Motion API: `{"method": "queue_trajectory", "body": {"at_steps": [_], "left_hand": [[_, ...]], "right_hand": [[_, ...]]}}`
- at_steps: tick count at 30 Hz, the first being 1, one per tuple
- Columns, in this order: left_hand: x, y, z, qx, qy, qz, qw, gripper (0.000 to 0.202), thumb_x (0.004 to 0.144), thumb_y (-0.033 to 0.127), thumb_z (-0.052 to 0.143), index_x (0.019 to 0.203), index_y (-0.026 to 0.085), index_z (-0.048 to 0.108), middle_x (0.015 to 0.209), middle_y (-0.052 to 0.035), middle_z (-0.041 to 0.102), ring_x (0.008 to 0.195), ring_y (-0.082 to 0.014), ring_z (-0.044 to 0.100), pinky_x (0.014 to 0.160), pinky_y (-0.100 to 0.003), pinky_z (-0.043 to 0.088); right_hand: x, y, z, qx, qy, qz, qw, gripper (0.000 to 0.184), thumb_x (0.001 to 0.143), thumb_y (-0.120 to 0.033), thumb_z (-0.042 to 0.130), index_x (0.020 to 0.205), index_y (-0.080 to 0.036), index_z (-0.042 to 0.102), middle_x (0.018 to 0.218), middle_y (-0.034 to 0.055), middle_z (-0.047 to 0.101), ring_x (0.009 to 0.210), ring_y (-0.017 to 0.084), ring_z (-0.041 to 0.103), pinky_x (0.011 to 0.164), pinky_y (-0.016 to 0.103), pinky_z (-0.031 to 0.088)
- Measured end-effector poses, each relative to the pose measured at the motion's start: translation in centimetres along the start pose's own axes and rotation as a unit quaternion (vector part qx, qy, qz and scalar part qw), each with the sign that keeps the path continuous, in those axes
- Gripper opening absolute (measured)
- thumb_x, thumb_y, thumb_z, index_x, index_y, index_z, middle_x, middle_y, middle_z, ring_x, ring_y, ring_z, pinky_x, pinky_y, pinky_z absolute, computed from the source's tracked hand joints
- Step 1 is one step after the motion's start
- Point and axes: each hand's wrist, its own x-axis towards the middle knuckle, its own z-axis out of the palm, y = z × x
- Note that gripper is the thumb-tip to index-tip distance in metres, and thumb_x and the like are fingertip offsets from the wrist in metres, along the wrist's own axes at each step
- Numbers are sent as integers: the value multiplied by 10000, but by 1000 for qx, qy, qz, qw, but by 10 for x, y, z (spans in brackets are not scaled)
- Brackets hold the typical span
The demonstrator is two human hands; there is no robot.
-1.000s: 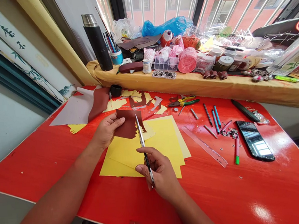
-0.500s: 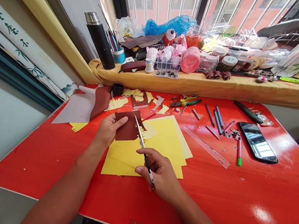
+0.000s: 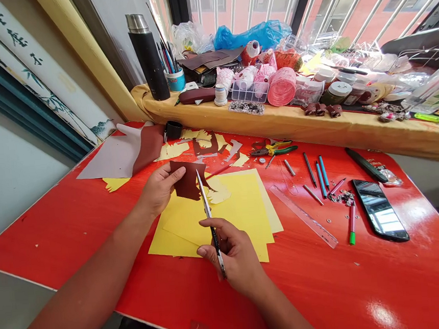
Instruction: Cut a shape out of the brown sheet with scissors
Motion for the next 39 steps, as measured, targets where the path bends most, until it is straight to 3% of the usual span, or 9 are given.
{"method": "queue_trajectory", "body": {"at_steps": [6, 10, 15, 18, 24, 30, 35, 39], "left_hand": [[-4, 5, 5, 9, -8, -5, 1000, 526, 734, 442, 1053, 1130, 196, 809, 1179, -89, 872, 1074, -286, 818, 980, -421, 654], [-6, 11, 8, -25, -1, -55, 998, 540, 716, 478, 1051, 1104, 190, 809, 1049, -93, 877, 850, -294, 832, 744, -453, 720], [-6, 13, 7, -3, 5, -67, 998, 555, 711, 531, 1039, 1063, 177, 797, 882, -85, 849, 622, -276, 783, 508, -419, 683], [-6, 12, 7, -2, 6, -67, 998, 541, 717, 520, 1035, 1060, 175, 797, 891, -87, 850, 626, -268, 786, 517, -406, 689], [-7, 10, 10, -19, 9, -45, 999, 477, 724, 467, 1036, 1037, 184, 814, 1010, -89, 872, 801, -272, 825, 706, -421, 732], [-7, 10, 9, -23, 4, -70, 997, 521, 718, 503, 1035, 1062, 189, 802, 940, -81, 859, 704, -265, 795, 571, -400, 692], [-4, 12, 7, -32, -10, -71, 997, 529, 699, 490, 1048, 1066, 189, 814, 995, -98, 874, 763, -274, 814, 601, -371, 683], [-2, 12, 3, -21, 0, -69, 997, 504, 729, 489, 1032, 1069, 189, 811, 894, -70, 852, 613, -217, 752, 454, -293, 570]], "right_hand": [[0, 1, -1, -5, 3, 10, 1000, 534, 941, -584, 878, 1308, -217, 752, 600, -117, 487, 371, 100, 436, 414, 255, 344], [1, 2, 0, -13, -3, 3, 1000, 512, 955, -568, 863, 1313, -220, 748, 611, -113, 490, 378, 101, 444, 409, 252, 332], [1, -1, 0, -13, -10, 14, 1000, 518, 947, -570, 872, 1311, -224, 743, 629, -111, 494, 374, 100, 458, 408, 254, 336], [1, -2, 0, -10, -12, 19, 1000, 533, 941, -577, 883, 1315, -227, 738, 633, -110, 503, 378, 102, 466, 415, 255, 346], [0, 2, 0, -6, -9, 8, 1000, 549, 957, -601, 862, 1340, -227, 735, 656, -104, 506, 397, 104, 474, 420, 258, 366], [0, 2, -1, -10, -4, 7, 1000, 550, 953, -614, 860, 1328, -229, 744, 634, -107, 498, 388, 106, 456, 409, 253, 352], [1, 2, -1, -11, -2, -2, 1000, 531, 963, -606, 852, 1325, -231, 751, 613, -109, 499, 371, 107, 443, 410, 261, 362], [1, 2, 0, -11, -6, 1, 1000, 506, 964, -580, 860, 1312, -228, 756, 605, -109, 497, 378, 105, 456, 416, 253, 339]]}}
